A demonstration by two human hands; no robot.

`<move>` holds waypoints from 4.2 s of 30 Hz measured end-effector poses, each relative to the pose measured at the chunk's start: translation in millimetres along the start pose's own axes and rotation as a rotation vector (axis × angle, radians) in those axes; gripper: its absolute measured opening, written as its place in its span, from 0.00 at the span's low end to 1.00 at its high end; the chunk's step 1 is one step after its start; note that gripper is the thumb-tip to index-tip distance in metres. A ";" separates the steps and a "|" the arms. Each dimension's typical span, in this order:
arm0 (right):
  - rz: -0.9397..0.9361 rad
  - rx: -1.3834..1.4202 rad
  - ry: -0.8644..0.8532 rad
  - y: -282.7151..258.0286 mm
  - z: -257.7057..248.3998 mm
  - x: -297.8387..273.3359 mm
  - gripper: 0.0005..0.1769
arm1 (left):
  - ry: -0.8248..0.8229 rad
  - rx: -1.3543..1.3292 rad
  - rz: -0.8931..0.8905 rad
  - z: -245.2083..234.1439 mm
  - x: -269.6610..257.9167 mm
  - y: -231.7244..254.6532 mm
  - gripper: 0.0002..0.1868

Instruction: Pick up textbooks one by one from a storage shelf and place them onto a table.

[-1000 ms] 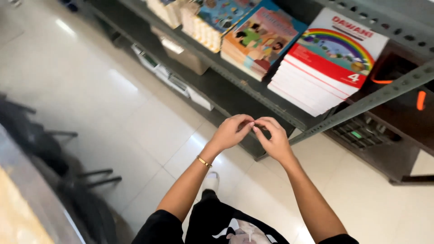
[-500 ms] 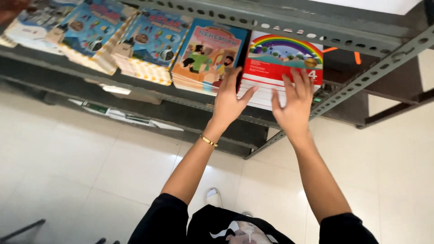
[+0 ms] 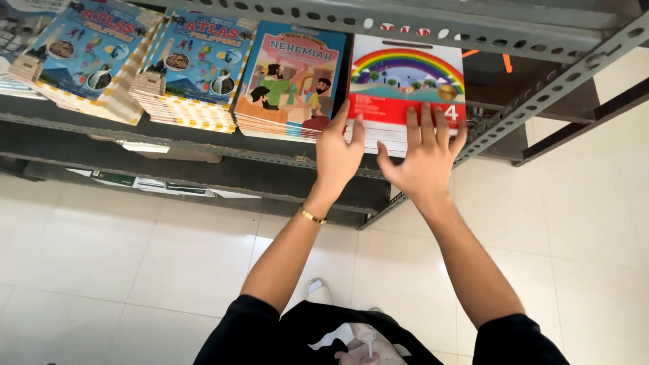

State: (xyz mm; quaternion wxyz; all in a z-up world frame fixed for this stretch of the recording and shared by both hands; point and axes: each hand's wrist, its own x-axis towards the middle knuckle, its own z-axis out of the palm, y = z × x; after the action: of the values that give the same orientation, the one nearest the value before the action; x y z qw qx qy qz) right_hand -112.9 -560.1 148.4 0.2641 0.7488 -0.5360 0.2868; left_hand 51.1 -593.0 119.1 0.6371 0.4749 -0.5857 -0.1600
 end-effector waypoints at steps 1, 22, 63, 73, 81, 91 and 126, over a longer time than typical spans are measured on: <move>-0.004 0.001 0.001 -5.1 -11.3 -2.4 0.40 | 0.004 0.000 0.000 -8.2 -3.8 0.2 0.22; 0.295 0.159 -0.386 28.8 -80.5 -36.8 0.31 | -0.176 -0.073 -0.510 -32.8 -36.6 -1.9 0.26; -0.155 1.173 -1.605 -163.6 -72.4 -329.1 0.28 | 1.247 0.312 -1.020 -144.4 -580.9 117.7 0.27; -0.538 1.253 -1.674 -228.7 -162.9 -432.6 0.29 | 1.517 0.366 -1.081 -174.6 -703.9 216.5 0.29; -1.019 1.327 -1.627 -270.8 -208.5 -528.3 0.25 | 1.755 0.539 -0.959 -154.5 -824.5 273.9 0.25; -1.253 1.073 -1.906 -309.6 -335.9 -615.7 0.26 | 2.048 0.747 -0.994 -114.0 -921.7 357.2 0.24; -2.165 1.116 -1.173 -379.0 -399.0 -813.7 0.35 | 2.149 0.844 -1.512 -88.8 -1069.4 396.0 0.19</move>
State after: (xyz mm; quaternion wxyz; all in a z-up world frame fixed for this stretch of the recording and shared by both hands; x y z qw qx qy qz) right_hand -22.0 358.7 -187.2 -0.2474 0.8094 0.4727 -0.2454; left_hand -289.6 454.1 -190.5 0.3400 0.7186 0.5835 0.1658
